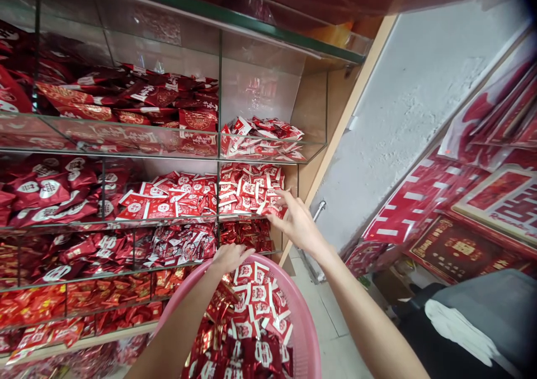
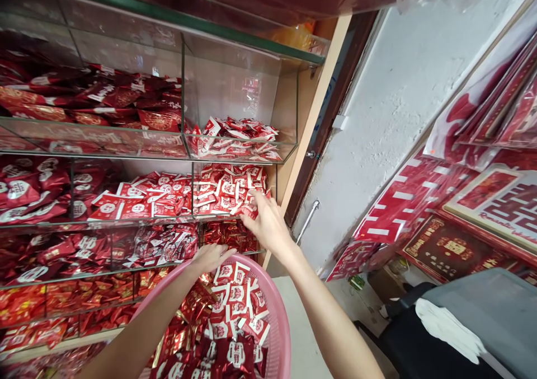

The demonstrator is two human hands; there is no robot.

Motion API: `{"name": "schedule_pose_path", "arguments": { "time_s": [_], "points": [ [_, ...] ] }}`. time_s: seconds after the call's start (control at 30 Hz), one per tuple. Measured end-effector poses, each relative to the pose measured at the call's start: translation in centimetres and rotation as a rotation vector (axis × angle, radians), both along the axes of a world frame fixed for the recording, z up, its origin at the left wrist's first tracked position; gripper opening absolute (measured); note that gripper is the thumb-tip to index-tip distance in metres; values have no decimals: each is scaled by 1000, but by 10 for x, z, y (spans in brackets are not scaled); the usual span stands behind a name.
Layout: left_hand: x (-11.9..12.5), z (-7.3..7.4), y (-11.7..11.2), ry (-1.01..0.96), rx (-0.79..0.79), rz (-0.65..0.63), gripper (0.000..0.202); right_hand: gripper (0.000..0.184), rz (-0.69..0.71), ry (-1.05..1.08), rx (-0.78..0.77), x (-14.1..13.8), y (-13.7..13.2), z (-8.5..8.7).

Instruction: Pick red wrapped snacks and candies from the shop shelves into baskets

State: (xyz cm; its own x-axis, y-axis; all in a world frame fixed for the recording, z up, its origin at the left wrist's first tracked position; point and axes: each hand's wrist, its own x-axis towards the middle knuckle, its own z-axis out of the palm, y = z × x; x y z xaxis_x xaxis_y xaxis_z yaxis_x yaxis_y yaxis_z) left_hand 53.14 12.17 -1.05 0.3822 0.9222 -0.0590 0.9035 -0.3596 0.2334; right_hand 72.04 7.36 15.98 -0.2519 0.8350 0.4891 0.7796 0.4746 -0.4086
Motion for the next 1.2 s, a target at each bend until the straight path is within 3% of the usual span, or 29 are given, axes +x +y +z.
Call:
{"name": "schedule_pose_path", "arguments": {
  "time_s": [0.1,0.2,0.4,0.53,1.0,1.1,1.2],
  "points": [
    [-1,-2,1,20,-2,-5,72,54,161,21,-44,-3,-28,-20],
    [-2,-3,1,28,-7,-18,65,55,269,-46,-166,-9,-46,-52],
    [-1,0,0,13,12,-11,74,55,324,-250,-282,-15,-53,-122],
    [0,2,-1,2,6,-1,76,55,326,-297,-282,-18,-50,-144],
    [0,-1,0,8,4,3,68,59,329,-326,-305,-37,-44,-161],
    [-1,-2,0,6,3,5,67,61,331,-303,-306,-37,-43,-155],
    [-2,-3,1,1,2,-10,65,61,335,-274,-248,-33,-40,-133]
  ]
}}
